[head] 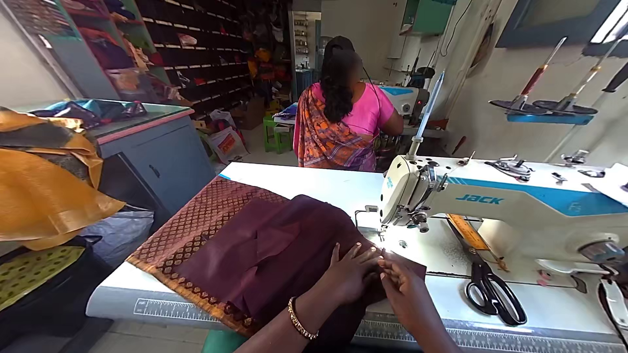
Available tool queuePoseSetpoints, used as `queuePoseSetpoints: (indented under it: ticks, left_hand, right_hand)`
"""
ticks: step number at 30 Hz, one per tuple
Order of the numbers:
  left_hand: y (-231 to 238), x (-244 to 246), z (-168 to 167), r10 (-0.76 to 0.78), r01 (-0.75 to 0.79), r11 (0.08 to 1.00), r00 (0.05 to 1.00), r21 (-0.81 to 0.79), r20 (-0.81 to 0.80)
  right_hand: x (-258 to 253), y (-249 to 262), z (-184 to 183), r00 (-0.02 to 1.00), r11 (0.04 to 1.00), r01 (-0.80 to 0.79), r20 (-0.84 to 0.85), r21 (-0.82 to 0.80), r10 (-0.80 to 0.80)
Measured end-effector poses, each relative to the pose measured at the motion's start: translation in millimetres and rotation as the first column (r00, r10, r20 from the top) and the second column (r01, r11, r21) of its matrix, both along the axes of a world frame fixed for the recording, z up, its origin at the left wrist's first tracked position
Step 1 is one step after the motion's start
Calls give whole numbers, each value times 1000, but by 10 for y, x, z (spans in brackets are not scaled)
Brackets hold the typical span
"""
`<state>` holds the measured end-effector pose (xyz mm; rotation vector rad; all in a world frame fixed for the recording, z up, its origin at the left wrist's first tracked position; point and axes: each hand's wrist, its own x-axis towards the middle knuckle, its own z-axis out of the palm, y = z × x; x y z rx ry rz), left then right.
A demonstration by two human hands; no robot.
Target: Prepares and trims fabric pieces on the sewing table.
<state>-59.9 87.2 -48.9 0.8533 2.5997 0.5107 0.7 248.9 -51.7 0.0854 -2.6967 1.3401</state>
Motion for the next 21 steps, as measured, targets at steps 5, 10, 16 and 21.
queuePoseSetpoints:
  ticks: [5,10,16,21]
  left_hand:
    - [48,-11,72,0,2,997,1000,-79,27]
    - [114,-154,286,-31,38,990,998,-137,53]
    - [50,-193,304,-90,104,983,992,-154,92]
    - [-86,-64,304,-62,84,985,988,-153,141]
  right_hand:
    - [11,12,88,946,869,292,16,399,-325]
    - [-120,-35,-146,965,909,156,-257,386,-57]
    - [-279,31,-154,999,891,-49,15,452,48]
    - [-314,114,-129,992,866,-97,113,490,48]
